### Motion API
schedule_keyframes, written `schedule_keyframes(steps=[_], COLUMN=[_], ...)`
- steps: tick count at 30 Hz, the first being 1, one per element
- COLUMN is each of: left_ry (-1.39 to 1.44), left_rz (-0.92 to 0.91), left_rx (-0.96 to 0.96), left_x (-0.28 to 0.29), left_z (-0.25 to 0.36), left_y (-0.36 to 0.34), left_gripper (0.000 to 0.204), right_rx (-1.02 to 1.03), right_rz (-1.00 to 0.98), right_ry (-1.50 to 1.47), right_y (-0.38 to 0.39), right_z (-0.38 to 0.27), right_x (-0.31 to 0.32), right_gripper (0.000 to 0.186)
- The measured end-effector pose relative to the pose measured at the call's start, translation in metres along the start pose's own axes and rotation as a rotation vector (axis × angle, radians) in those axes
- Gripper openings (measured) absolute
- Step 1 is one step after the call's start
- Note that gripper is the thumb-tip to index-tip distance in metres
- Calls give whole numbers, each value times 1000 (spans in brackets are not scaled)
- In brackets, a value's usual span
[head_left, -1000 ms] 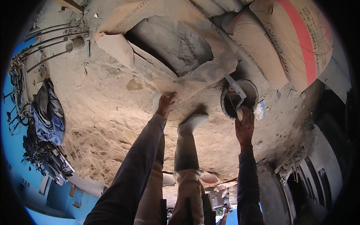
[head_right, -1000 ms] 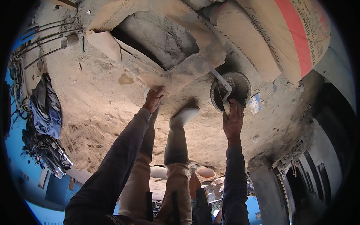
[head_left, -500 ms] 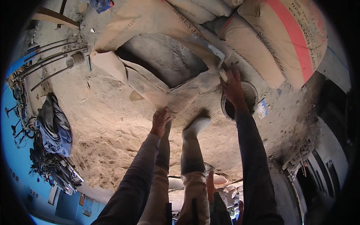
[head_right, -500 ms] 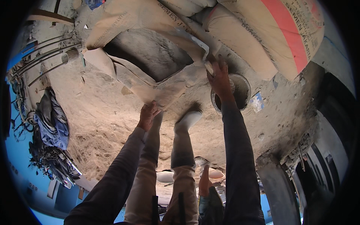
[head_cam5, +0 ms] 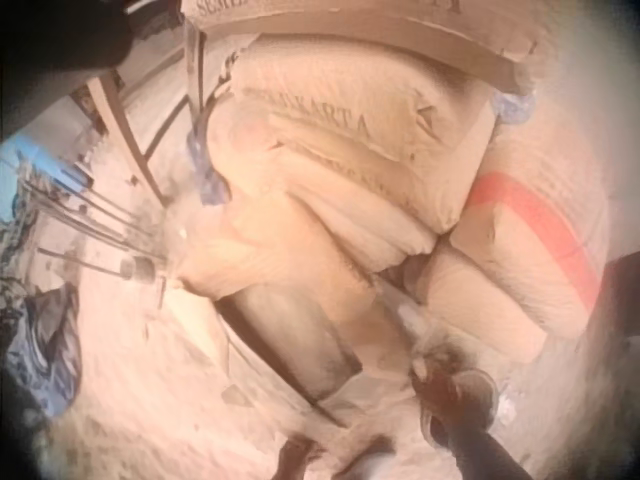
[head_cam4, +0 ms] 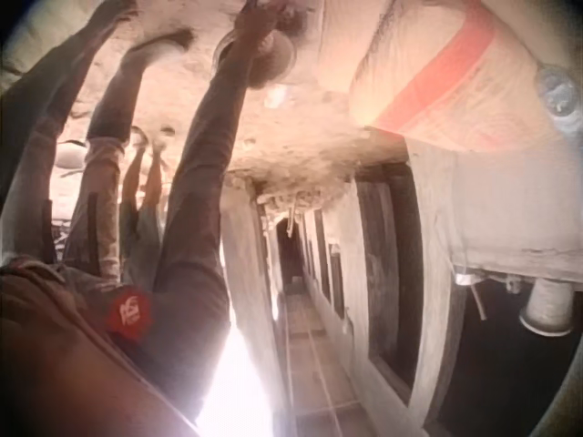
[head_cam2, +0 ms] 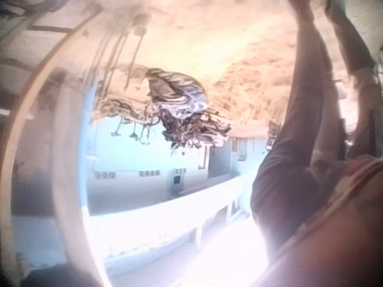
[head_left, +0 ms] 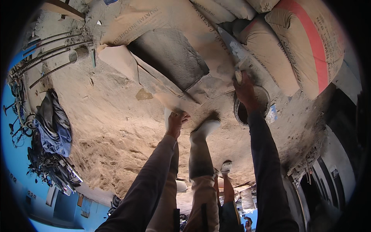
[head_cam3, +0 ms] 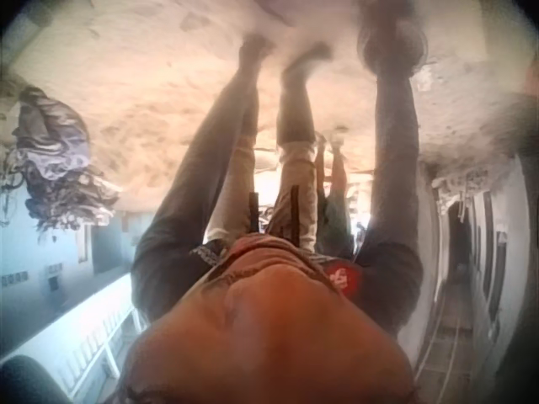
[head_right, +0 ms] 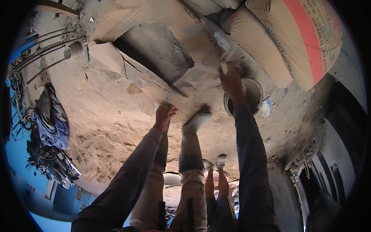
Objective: The person smooths a freshly plastered wall corner using a sponge and trowel, then scoops cement from a bag into a bucket and adds water to mix. The person works on the wall corner and prepares a cement mixture.
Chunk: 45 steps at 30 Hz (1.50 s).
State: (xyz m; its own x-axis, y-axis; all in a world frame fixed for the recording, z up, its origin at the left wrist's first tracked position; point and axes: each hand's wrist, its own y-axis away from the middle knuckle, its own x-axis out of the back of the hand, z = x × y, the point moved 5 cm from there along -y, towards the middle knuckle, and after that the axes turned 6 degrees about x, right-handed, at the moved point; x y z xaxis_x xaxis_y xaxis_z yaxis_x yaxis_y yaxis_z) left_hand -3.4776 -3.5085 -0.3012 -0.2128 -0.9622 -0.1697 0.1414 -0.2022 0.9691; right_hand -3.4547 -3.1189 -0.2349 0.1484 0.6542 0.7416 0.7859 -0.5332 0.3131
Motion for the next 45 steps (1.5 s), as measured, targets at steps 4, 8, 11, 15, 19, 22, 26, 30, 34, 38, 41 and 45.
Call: schedule_keyframes(steps=[4, 8, 11, 15, 19, 22, 26, 30, 34, 38, 41, 45], left_ry=[-16, -188, -352, -97, 178, 133, 88, 37, 4, 134, -47, -4], left_rz=[11, -38, -60, -13, 16, 83, 165, 194, 279, 413, 358, 376], left_rx=[-46, -169, -289, -177, -195, -242, -328, -440, -491, -445, -511, -498], left_x=[11, 10, 28, 17, 15, 7, 2, 1, -18, -19, -40, -52], left_z=[6, 43, 75, 93, 100, 113, 120, 153, 182, 177, 156, 156], left_y=[39, 87, 123, 169, 188, 199, 211, 206, 229, 236, 252, 244], left_gripper=[38, 44, 49, 47, 35, 27, 24, 23, 25, 26, 26, 28], right_rx=[6, 12, -3, -70, -20, 25, 51, -60, -11, 63, -5, 103], right_rz=[-52, -54, -137, -200, -113, -87, 57, -40, -50, -22, -110, -89], right_ry=[-31, 26, 14, 9, -72, -114, -145, -295, -293, -325, -214, -230], right_y=[4, -12, -32, -31, -16, 0, 4, 5, -3, -47, 22, -18], right_z=[-73, -107, -136, -169, -187, -194, -197, -202, -212, -240, -206, -208], right_x=[-2, 29, 49, 81, 95, 105, 115, 130, 144, 146, 161, 164], right_gripper=[51, 56, 58, 58, 60, 61, 49, 45, 45, 45, 45, 44])
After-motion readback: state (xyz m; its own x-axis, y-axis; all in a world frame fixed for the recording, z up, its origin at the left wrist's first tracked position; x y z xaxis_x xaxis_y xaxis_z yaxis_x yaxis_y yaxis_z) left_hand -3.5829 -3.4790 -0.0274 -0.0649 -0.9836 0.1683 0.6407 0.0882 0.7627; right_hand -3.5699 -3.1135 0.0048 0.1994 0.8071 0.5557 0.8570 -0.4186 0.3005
